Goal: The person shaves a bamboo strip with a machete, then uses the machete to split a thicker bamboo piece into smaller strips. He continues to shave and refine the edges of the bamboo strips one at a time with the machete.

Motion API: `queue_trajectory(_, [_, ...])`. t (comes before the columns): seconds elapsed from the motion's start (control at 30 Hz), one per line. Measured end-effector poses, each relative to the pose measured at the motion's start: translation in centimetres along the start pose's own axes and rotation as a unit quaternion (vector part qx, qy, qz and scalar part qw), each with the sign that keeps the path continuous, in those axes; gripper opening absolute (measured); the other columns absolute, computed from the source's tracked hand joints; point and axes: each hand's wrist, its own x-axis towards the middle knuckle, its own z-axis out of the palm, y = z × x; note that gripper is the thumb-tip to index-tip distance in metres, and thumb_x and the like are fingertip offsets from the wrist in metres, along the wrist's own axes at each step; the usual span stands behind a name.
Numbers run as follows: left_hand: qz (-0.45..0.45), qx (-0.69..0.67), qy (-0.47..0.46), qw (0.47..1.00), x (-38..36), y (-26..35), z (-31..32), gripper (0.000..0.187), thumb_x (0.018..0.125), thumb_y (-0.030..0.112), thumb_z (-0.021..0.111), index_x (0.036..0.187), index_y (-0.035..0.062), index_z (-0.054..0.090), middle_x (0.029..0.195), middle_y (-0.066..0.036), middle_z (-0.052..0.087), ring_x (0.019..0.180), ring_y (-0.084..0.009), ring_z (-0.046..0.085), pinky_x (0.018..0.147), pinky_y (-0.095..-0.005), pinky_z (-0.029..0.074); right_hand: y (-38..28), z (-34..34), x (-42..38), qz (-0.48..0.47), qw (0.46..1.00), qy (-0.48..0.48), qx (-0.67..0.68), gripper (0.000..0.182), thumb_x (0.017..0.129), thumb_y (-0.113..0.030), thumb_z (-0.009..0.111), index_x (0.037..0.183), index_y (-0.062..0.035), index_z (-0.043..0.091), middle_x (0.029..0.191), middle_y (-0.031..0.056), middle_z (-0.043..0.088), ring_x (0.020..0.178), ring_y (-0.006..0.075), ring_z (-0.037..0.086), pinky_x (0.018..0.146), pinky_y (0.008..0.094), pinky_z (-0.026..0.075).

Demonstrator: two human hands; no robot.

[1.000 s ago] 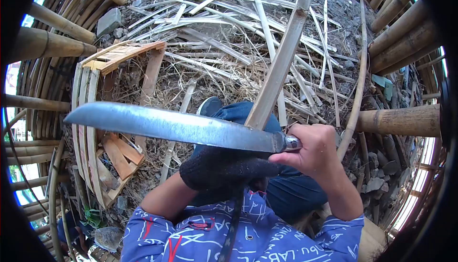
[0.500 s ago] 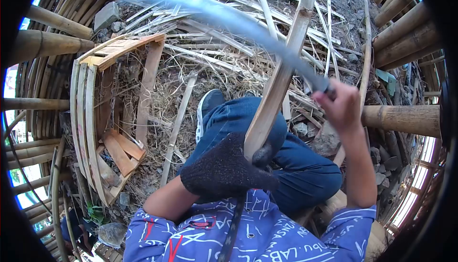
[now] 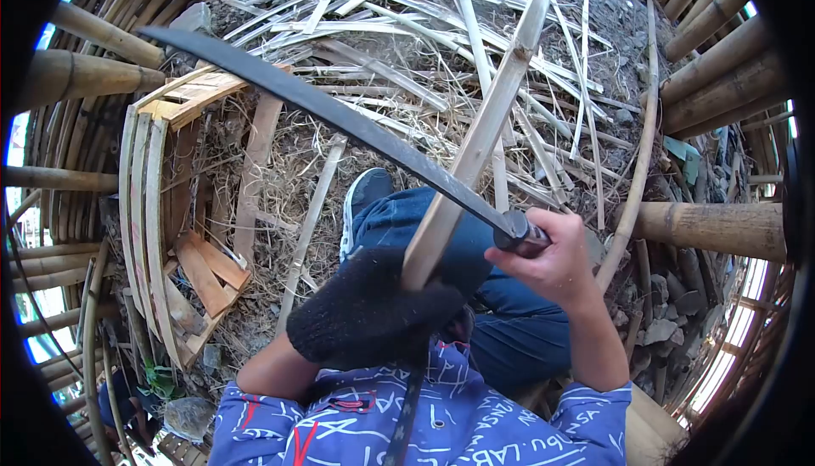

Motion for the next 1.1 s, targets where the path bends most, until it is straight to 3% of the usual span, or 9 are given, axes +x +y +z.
queue_trajectory(0.13, [0.084, 0.058, 0.07, 0.992, -0.3, -2.0, -0.4, 0.025, 0.087, 0.021, 0.062, 0.1, -0.0011, 0.062, 0.067, -0.001, 0.06, 0.056, -0.0062, 0.054, 0.049, -0.0234, 0.043, 0.1, 1.6, -0.8, 0.012, 0.991, 0.0, 0.135, 0.027, 0.072, -0.011, 0.075, 0.091, -0.0025, 0.058, 0.051, 0.0007, 0.056, 0.05, 0.0006, 0.048, 0.049, 0.0196, 0.041])
queue_trajectory(0.37, [0.061, 0.112, 0.06, 0.99, -0.2, -1.2, -0.1, 0.031, 0.091, 0.026, 0.055, 0.104, -0.0017, 0.06, 0.071, -0.005, 0.061, 0.062, -0.0088, 0.056, 0.055, -0.0262, 0.046, 0.0, 1.7, -1.6, -0.013, 0.994, 0.016, 0.106, 0.021, 0.076, -0.009, 0.07, 0.092, -0.0013, 0.058, 0.05, -0.0014, 0.051, 0.046, 0.0032, 0.042, 0.047, 0.0203, 0.036])
queue_trajectory(0.43, [0.062, 0.197, 0.054, 0.977, -0.3, -1.0, 0.0, 0.032, 0.089, 0.02, 0.051, 0.112, -0.0018, 0.058, 0.089, -0.02, 0.065, 0.081, -0.027, 0.065, 0.074, -0.0387, 0.05, 0.0, 1.7, -2.1, -0.027, 0.993, 0.057, 0.097, 0.022, 0.076, -0.008, 0.07, 0.092, -0.001, 0.057, 0.049, -0.0018, 0.047, 0.044, 0.0043, 0.04, 0.045, 0.0215, 0.035])
queue_trajectory(0.47, [0.064, 0.196, 0.053, 0.977, -0.4, -1.2, 0.3, 0.032, 0.089, 0.02, 0.051, 0.112, -0.0018, 0.058, 0.089, -0.02, 0.065, 0.081, -0.027, 0.065, 0.074, -0.0387, 0.05, -0.1, 1.6, -2.3, -0.028, 0.993, 0.057, 0.095, 0.022, 0.076, -0.008, 0.07, 0.092, -0.001, 0.057, 0.049, -0.0018, 0.047, 0.044, 0.0043, 0.04, 0.045, 0.0215, 0.035])
queue_trajectory(0.53, [0.227, 0.167, 0.087, 0.956, -0.4, -1.8, 1.2, 0.031, 0.088, 0.017, 0.05, 0.112, -0.0025, 0.056, 0.087, -0.021, 0.063, 0.077, -0.0327, 0.064, 0.07, -0.0414, 0.049, -0.5, 1.4, -2.7, -0.029, 0.993, 0.089, 0.073, 0.023, 0.076, -0.009, 0.071, 0.093, -0.0007, 0.057, 0.048, -0.0025, 0.044, 0.043, 0.0045, 0.036, 0.044, 0.0225, 0.033])
queue_trajectory(0.73, [0.344, 0.349, 0.143, 0.86, 0.2, -2.9, 1.2, 0.025, 0.085, 0.016, 0.052, 0.101, -0.0036, 0.055, 0.077, -0.023, 0.058, 0.074, -0.0389, 0.06, 0.065, -0.0448, 0.048, -1.3, 1.6, -3.8, -0.032, 0.995, 0.024, 0.088, 0.026, 0.078, -0.014, 0.072, 0.094, -0.0002, 0.057, 0.047, -0.003, 0.044, 0.043, 0.0031, 0.035, 0.044, 0.021, 0.03])
queue_trajectory(0.83, [0.205, 0.312, 0.131, 0.918, 0.1, -2.9, 0.6, 0.03, 0.084, 0.013, 0.054, 0.11, -0.0019, 0.057, 0.093, -0.024, 0.063, 0.091, -0.0383, 0.062, 0.079, -0.0416, 0.048, -0.9, 2.1, -4.3, 0.003, 0.984, 0.027, 0.176, 0.027, 0.081, -0.019, 0.071, 0.095, 0.0004, 0.057, 0.049, -0.0047, 0.041, 0.045, 0.0023, 0.033, 0.044, 0.0205, 0.028])
queue_trajectory(0.93, [0.208, 0.256, 0.116, 0.937, 0.2, -2.7, 0.2, 0.031, 0.082, 0.014, 0.055, 0.108, -0.0027, 0.057, 0.092, -0.026, 0.062, 0.09, -0.0403, 0.061, 0.078, -0.0415, 0.048, -0.8, 2.1, -4.3, 0.04, 0.956, 0.07, 0.282, 0.032, 0.084, -0.026, 0.068, 0.097, 0.0011, 0.057, 0.051, -0.0058, 0.038, 0.049, 0.0023, 0.032, 0.045, 0.0202, 0.027])
queue_trajectory(1.1, [0.199, 0.277, 0.137, 0.93, 0.6, -3.2, 0.6, 0.03, 0.082, 0.013, 0.056, 0.107, -0.003, 0.057, 0.092, -0.026, 0.062, 0.091, -0.0391, 0.061, 0.078, -0.0406, 0.048, 0.2, 3.1, -5.0, 0.004, 0.978, 0.125, 0.166, 0.036, 0.087, -0.031, 0.065, 0.101, 0.0014, 0.057, 0.053, -0.0022, 0.046, 0.049, 0.0036, 0.039, 0.045, 0.0213, 0.031])
